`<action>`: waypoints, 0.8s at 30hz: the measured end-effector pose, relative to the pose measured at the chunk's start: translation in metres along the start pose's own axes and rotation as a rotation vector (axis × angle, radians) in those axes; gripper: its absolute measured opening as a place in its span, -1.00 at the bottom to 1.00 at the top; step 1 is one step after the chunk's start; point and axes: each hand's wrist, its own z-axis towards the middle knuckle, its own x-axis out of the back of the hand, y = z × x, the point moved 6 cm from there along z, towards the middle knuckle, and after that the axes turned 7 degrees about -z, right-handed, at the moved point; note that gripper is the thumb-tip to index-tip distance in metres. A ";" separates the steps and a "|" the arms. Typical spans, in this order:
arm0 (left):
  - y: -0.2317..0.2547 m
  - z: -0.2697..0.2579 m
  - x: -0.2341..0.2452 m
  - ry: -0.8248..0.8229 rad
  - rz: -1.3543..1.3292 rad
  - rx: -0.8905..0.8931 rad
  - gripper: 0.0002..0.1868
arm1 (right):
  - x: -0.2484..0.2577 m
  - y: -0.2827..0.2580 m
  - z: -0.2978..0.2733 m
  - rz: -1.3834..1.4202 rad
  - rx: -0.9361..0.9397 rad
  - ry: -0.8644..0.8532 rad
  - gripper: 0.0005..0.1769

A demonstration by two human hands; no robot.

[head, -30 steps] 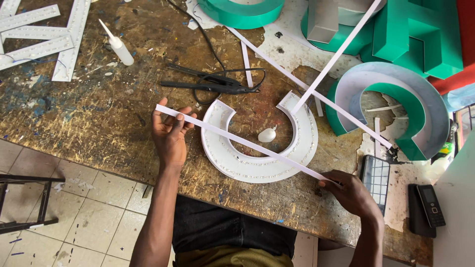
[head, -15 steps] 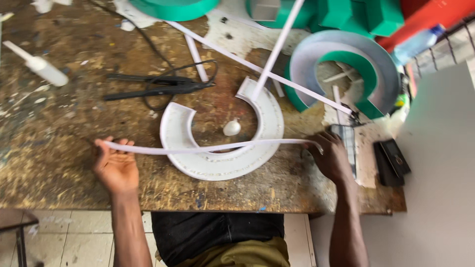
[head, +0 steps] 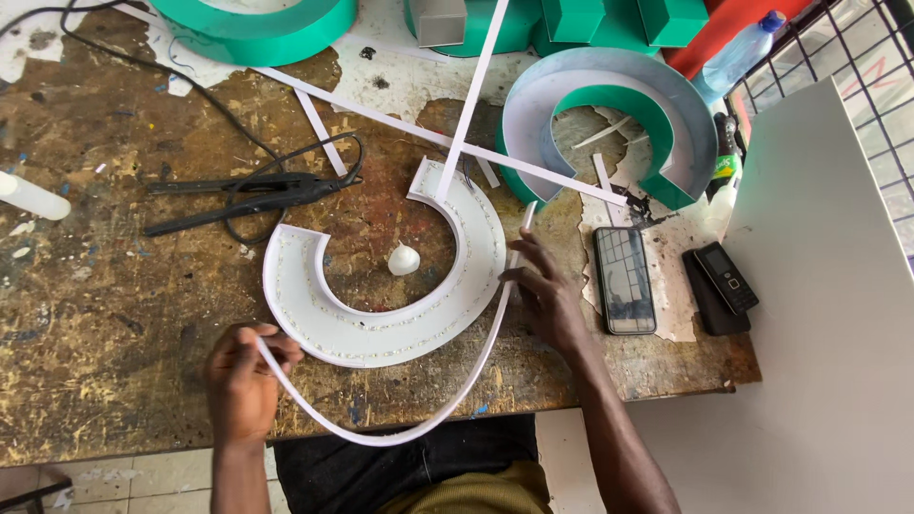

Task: The person applies glue from a white bottle to a curved white plastic frame and presses a flexible LED strip into place. They continue to apply adhesive and secure the strip along the curve of the frame, working on a cluttered wooden workbench.

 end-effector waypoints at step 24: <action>-0.010 -0.038 -0.129 -0.528 0.965 -0.492 -0.94 | -0.018 -0.150 0.014 0.189 0.358 -0.363 -0.60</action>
